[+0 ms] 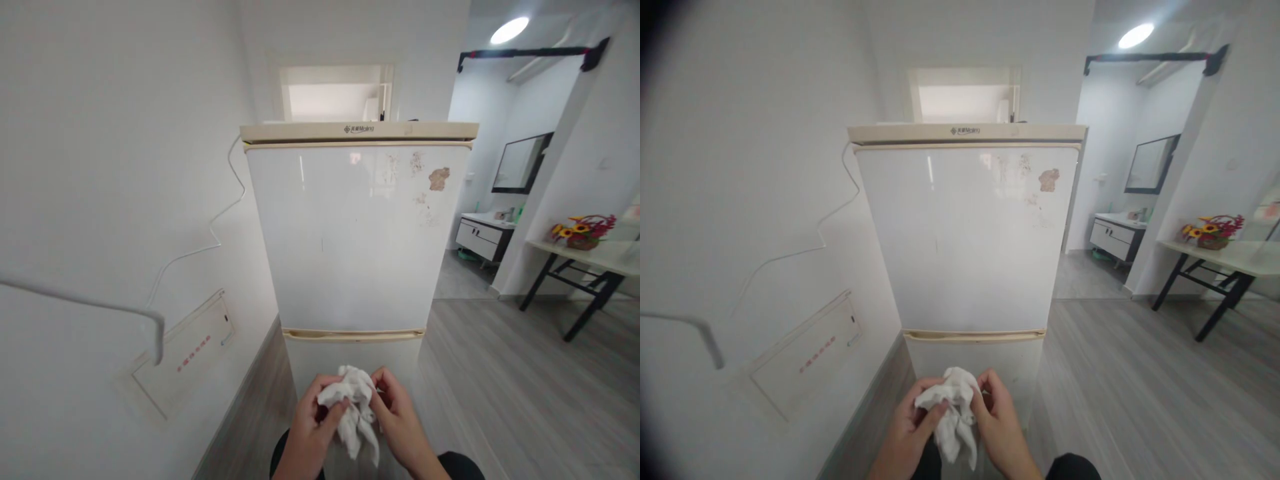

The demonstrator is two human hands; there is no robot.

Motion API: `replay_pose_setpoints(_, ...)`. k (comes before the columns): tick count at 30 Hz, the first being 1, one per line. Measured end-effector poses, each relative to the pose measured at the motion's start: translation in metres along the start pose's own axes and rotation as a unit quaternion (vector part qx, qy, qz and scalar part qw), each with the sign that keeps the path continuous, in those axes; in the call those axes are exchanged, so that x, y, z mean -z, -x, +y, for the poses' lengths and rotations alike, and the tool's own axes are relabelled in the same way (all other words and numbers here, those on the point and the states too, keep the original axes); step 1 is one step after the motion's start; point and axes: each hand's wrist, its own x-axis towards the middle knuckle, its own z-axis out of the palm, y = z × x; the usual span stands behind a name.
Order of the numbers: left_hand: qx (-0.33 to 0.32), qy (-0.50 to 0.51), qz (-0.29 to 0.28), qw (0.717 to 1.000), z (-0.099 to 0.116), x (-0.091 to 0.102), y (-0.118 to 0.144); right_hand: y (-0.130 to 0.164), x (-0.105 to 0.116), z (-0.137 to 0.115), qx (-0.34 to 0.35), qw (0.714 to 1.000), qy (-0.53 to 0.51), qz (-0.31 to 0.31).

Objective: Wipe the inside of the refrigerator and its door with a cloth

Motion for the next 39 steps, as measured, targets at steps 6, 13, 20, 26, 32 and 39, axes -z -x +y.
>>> replay_pose_setpoints(6, 0.051, 0.109, 0.184, 0.976, 0.02, -0.001, -0.028, -0.001, 0.005, -0.024, 0.117, 0.974, 0.19, 0.034)
replay_pose_setpoints(13, -0.017, 0.105, 0.016, 0.994, 0.065, -0.011, -0.036, -0.002, -0.013, -0.074, 0.184, 0.963, 0.186, -0.068)
replay_pose_setpoints(20, -0.036, 0.081, 0.108, 0.99, 0.056, 0.0, -0.04, -0.019, -0.003, -0.064, 0.065, 0.995, 0.064, -0.049)
replay_pose_setpoints(26, -0.013, 0.037, 0.146, 0.988, 0.053, 0.004, -0.04, -0.021, -0.004, -0.054, 0.054, 0.998, 0.024, 0.0)
replay_pose_setpoints(32, -0.028, -0.09, 0.054, 0.994, 0.062, 0.0, -0.034, -0.009, -0.013, -0.052, 0.036, 0.997, 0.027, -0.069)
replay_pose_setpoints(39, -0.025, -0.182, -0.116, 0.976, 0.057, 0.026, -0.038, -0.016, 0.001, -0.046, -0.007, 1.0, 0.001, -0.018)
